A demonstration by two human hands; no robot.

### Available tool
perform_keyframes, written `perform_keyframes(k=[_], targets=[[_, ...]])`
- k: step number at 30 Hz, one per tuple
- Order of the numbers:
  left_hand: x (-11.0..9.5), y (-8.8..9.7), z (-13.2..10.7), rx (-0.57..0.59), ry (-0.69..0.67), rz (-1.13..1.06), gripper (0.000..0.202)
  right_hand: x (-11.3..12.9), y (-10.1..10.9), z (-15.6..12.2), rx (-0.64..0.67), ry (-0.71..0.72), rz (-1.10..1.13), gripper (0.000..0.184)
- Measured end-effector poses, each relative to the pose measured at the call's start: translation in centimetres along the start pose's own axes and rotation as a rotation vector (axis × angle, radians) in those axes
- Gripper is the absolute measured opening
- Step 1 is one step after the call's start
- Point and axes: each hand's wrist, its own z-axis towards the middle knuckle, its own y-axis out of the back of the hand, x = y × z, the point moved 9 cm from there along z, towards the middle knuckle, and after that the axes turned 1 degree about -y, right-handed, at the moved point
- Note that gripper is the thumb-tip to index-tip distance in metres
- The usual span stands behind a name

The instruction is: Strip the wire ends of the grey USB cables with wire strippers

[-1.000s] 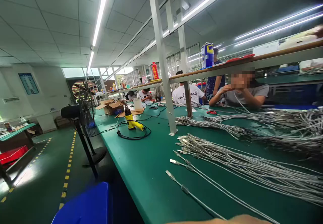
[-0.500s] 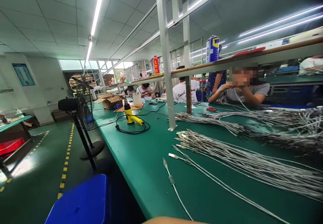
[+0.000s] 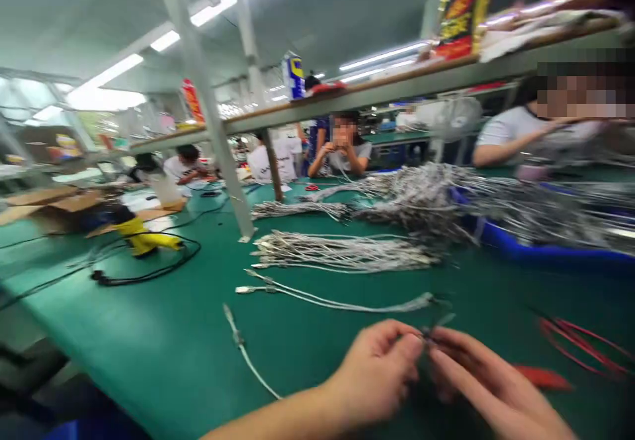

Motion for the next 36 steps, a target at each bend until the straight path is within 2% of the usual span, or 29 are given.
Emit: perform_keyframes(k=[2, 5, 8, 14, 19, 25, 31, 36], targets=[[0.4, -0.7, -0.2, 0.058, 0.011, -0.040, 0.043, 0.4, 0.1, -0.5, 0.004, -0.114, 0.181, 0.047], [1.0, -1.2, 0.0, 0.103, -0.012, -0.073, 0.041, 1.8, -0.7, -0.4, 0.029, -0.142, 0.355, 0.039], [1.2, -1.6, 0.0, 0.120, -0.019, -0.085, 0.038, 2.3, -1.5, -0.1, 0.061, -0.173, 0.443, 0.031], [1.2, -1.4, -0.3, 0.105, 0.013, -0.097, 0.035, 1.4, -1.2, 0.3, 0.003, -0.208, 0.531, 0.027], [2.1, -1.6, -0.4, 0.106, 0.084, -0.059, 0.045, 0.5, -0.6, 0.0, 0.035, -0.241, 0.594, 0.025], [1.1, -1.8, -0.7, 0.116, -0.084, 0.077, 0.028, 0.7, -0.5, -0.7, 0.074, -0.245, 0.542, 0.023], [0.9, -0.8, -0.7, 0.008, -0.070, 0.196, 0.023, 0.6, -1.0, -1.0, 0.092, -0.234, 0.501, 0.021], [0.9, -1.1, -0.8, 0.036, -0.074, 0.184, 0.021, 0.1, -1.1, -1.3, 0.090, -0.285, 0.602, 0.021]])
